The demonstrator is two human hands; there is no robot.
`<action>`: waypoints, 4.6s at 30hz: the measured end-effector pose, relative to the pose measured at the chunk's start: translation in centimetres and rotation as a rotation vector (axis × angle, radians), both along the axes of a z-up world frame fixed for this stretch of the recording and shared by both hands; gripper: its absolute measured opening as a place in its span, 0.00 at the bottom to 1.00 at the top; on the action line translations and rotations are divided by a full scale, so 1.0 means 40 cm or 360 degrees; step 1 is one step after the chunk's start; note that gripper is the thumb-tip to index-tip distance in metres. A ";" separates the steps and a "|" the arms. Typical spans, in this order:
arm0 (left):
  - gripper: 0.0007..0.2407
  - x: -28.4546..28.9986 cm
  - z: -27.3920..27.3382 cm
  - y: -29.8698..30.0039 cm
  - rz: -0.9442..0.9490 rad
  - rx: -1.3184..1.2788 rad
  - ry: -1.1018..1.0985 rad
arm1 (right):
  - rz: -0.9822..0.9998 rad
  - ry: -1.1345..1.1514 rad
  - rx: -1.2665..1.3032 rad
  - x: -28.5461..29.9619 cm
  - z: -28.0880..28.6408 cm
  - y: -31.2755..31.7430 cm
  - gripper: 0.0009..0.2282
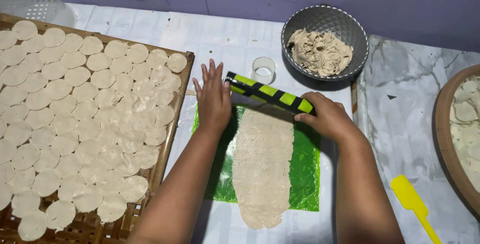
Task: Flattening dough and preparing thin circular discs on a tray.
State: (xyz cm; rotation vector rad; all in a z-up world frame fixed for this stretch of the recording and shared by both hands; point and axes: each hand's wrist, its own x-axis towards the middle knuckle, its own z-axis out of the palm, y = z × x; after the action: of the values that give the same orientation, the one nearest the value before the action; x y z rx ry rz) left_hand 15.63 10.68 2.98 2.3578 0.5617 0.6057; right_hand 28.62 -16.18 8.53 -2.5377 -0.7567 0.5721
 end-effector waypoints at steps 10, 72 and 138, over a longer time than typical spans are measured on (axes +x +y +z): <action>0.23 -0.175 -0.084 -0.145 -0.0194 0.0489 0.0290 | -0.0054 -0.0782 -0.0092 -0.256 -0.178 -0.022 0.27; 0.20 0.026 -0.089 -0.067 -0.0082 0.0571 0.0363 | -0.0216 -0.0617 -0.0312 -0.055 -0.185 0.094 0.22; 0.24 -0.225 -0.048 -0.169 -0.0228 0.0658 0.0475 | 0.0029 -0.0788 -0.0312 -0.323 -0.183 -0.017 0.30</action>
State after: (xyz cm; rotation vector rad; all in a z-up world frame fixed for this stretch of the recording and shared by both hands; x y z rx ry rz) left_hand 6.63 3.90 1.08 2.8782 0.4187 0.3274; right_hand 15.69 -16.86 1.20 -2.8977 -0.9255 0.0108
